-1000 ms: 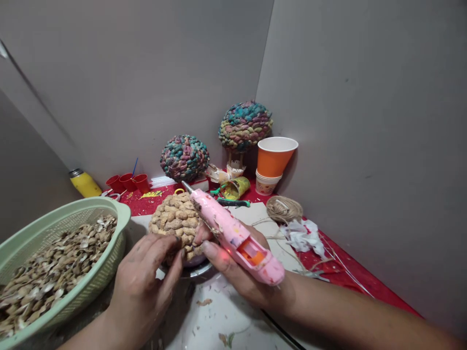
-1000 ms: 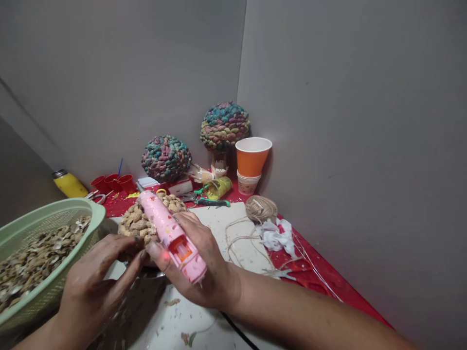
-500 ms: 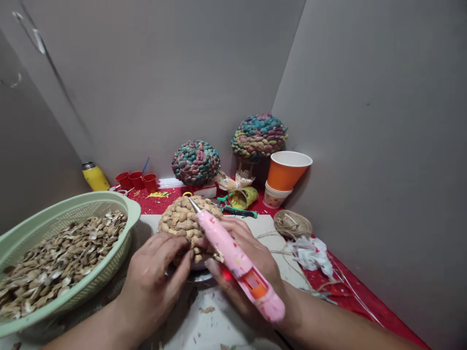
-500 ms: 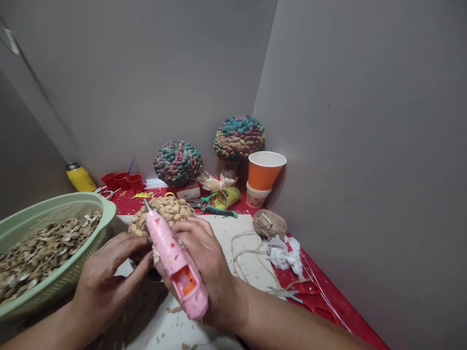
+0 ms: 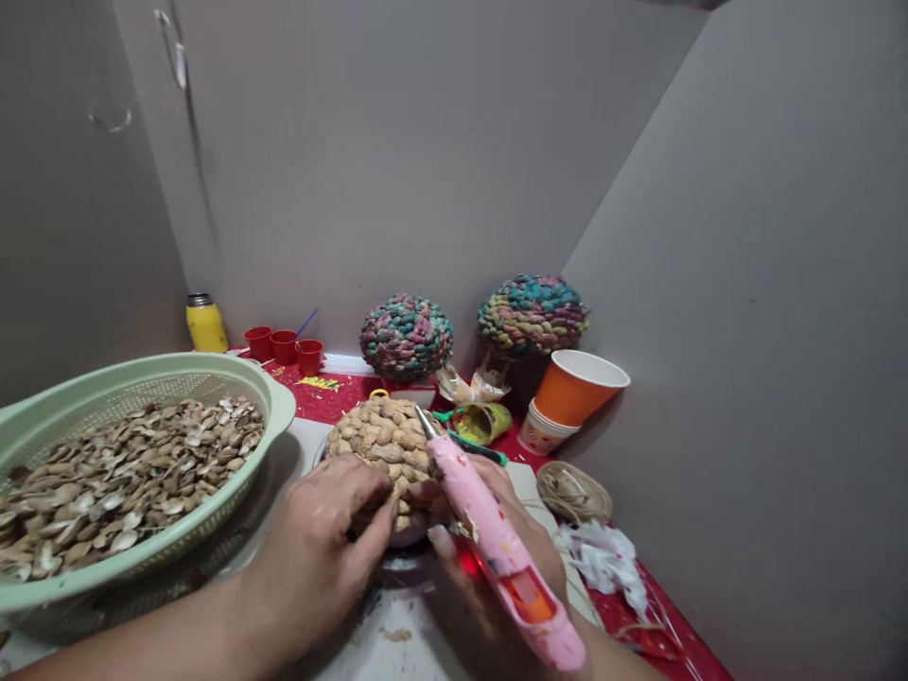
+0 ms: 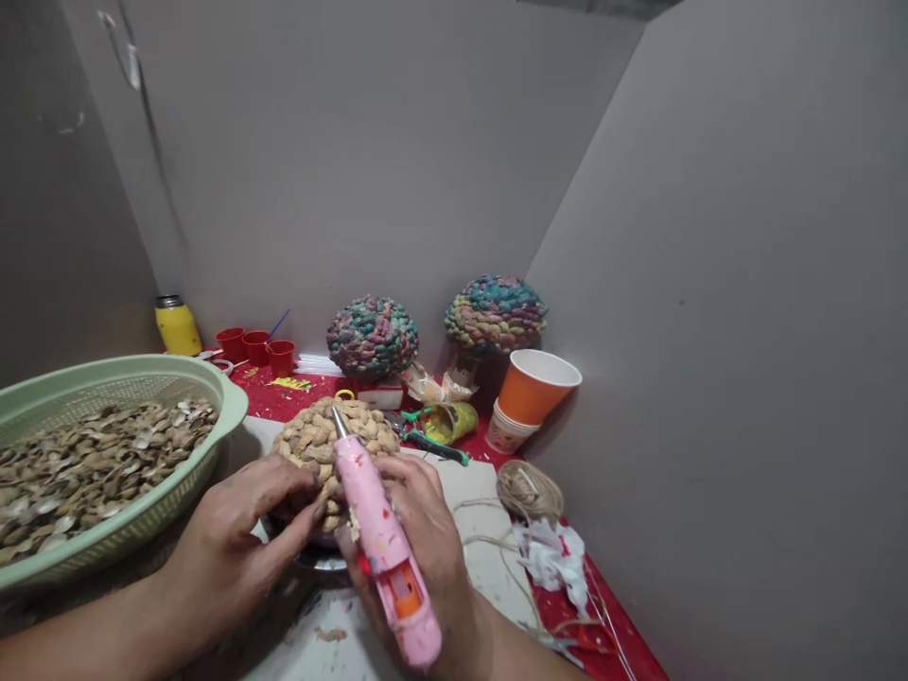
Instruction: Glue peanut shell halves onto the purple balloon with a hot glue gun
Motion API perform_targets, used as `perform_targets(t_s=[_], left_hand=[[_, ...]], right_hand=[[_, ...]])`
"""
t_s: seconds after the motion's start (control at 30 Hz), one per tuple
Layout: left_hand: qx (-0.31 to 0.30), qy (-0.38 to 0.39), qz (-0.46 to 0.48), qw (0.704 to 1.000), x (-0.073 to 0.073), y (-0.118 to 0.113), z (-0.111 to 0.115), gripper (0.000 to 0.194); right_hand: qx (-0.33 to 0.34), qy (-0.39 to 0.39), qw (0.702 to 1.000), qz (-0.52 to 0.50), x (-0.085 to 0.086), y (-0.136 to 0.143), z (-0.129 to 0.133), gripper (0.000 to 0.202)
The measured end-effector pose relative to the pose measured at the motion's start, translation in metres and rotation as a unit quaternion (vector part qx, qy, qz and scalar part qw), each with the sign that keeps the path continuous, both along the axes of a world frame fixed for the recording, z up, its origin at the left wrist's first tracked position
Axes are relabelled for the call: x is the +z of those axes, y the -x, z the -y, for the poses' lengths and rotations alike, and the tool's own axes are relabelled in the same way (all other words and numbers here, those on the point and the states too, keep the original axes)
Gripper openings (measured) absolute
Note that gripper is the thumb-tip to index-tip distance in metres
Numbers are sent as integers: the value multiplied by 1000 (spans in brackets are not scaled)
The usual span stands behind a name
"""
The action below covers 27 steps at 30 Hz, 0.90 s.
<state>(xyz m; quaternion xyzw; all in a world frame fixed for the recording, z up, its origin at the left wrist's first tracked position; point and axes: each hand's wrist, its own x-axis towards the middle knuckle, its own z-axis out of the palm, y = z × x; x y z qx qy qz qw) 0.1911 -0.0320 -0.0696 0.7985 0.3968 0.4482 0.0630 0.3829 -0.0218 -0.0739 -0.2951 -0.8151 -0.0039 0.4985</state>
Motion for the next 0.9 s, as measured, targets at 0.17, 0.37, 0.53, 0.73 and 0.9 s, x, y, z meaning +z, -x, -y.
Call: perform_targets(t_s=[0.17, 0.37, 0.53, 0.73, 0.9], left_hand=[[-2, 72, 4, 997, 1, 4, -1, 8], [-13, 160, -10, 987, 13, 11, -1, 10], [-13, 163, -21, 986, 16, 12, -2, 8], [-11, 169, 24, 985, 15, 7, 1, 10], [-59, 430, 246, 867, 38, 10, 0, 13]], right_hand=[[14, 13, 1000, -10, -2, 1, -1, 37], [8, -13, 1000, -7, -6, 0, -2, 35], [11, -17, 1000, -14, -6, 1, -3, 26], [9, -12, 1000, -14, -10, 0, -5, 26], [20, 32, 999, -30, -1, -4, 4, 33]])
